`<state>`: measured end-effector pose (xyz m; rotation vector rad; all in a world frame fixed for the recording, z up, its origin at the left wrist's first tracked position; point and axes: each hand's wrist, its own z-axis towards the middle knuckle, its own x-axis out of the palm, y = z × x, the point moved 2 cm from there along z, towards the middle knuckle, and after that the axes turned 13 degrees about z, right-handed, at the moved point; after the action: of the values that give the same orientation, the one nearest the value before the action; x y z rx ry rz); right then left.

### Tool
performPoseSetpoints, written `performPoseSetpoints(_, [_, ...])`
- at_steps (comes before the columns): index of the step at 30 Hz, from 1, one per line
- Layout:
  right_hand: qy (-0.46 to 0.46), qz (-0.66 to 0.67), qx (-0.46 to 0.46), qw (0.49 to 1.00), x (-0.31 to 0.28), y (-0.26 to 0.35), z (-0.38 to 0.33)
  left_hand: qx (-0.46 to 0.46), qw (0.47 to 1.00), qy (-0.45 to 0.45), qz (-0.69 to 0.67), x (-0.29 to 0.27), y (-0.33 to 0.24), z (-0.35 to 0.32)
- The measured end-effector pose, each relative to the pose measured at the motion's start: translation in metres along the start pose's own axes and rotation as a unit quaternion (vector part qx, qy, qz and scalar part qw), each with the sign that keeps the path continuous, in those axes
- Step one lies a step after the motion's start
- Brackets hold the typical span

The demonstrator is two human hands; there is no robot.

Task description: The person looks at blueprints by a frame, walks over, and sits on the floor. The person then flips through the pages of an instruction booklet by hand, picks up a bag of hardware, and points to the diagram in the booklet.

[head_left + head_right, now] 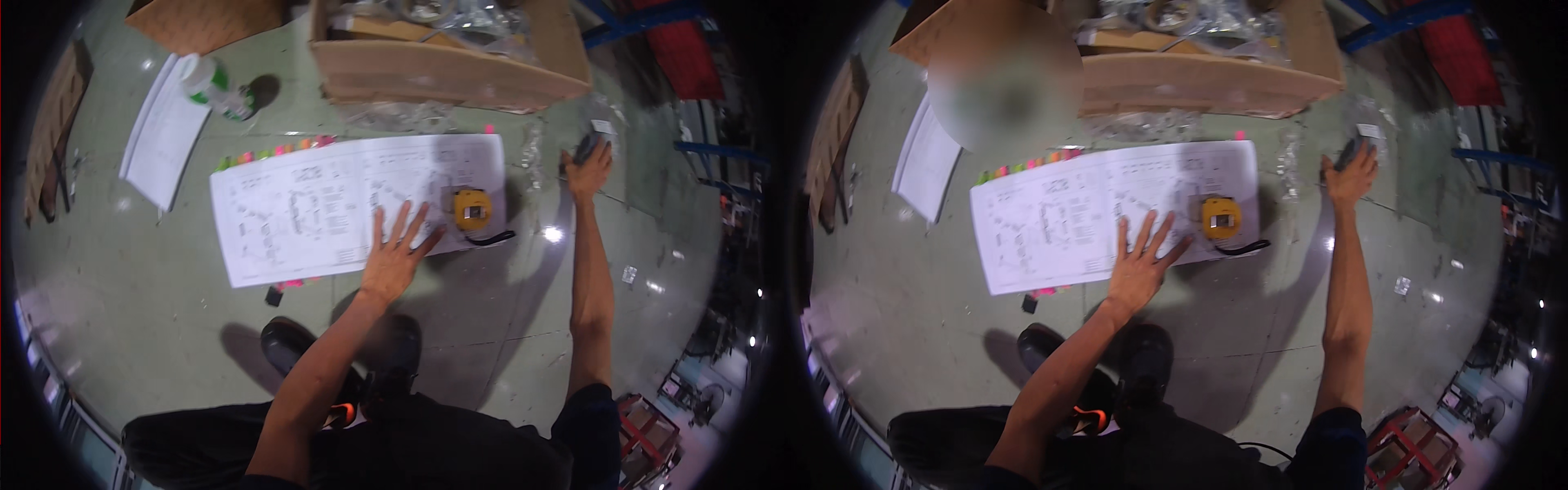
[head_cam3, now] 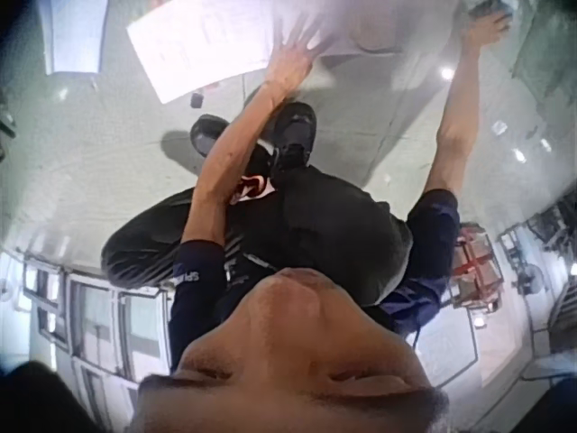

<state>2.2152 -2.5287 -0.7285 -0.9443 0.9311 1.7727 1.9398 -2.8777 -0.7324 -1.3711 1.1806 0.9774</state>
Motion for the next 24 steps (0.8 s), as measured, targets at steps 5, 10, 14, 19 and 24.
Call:
performPoseSetpoints(5, [0.238,0.042,0.200,0.950,0.043,-0.031,-0.007,-0.027,0.999,-0.027,0.014,0.007,0.001,-0.006])
performPoseSetpoints(10, [0.232,0.024,0.205,0.951,0.018,-0.010,0.001,-0.029,0.998,-0.057,0.030,-0.007,-0.003,-0.004])
performPoseSetpoints(14, [0.231,0.015,0.224,0.947,0.005,-0.016,0.005,-0.021,0.997,-0.060,0.034,-0.007,-0.011,0.004])
performPoseSetpoints(19, [0.244,0.039,0.225,0.943,0.011,-0.004,0.003,-0.031,0.999,-0.038,0.022,-0.009,-0.004,0.001])
performPoseSetpoints(24, [0.241,-0.090,0.049,0.965,0.070,-0.021,-0.016,-0.047,0.998,-0.031,0.028,-0.002,0.010,-0.017])
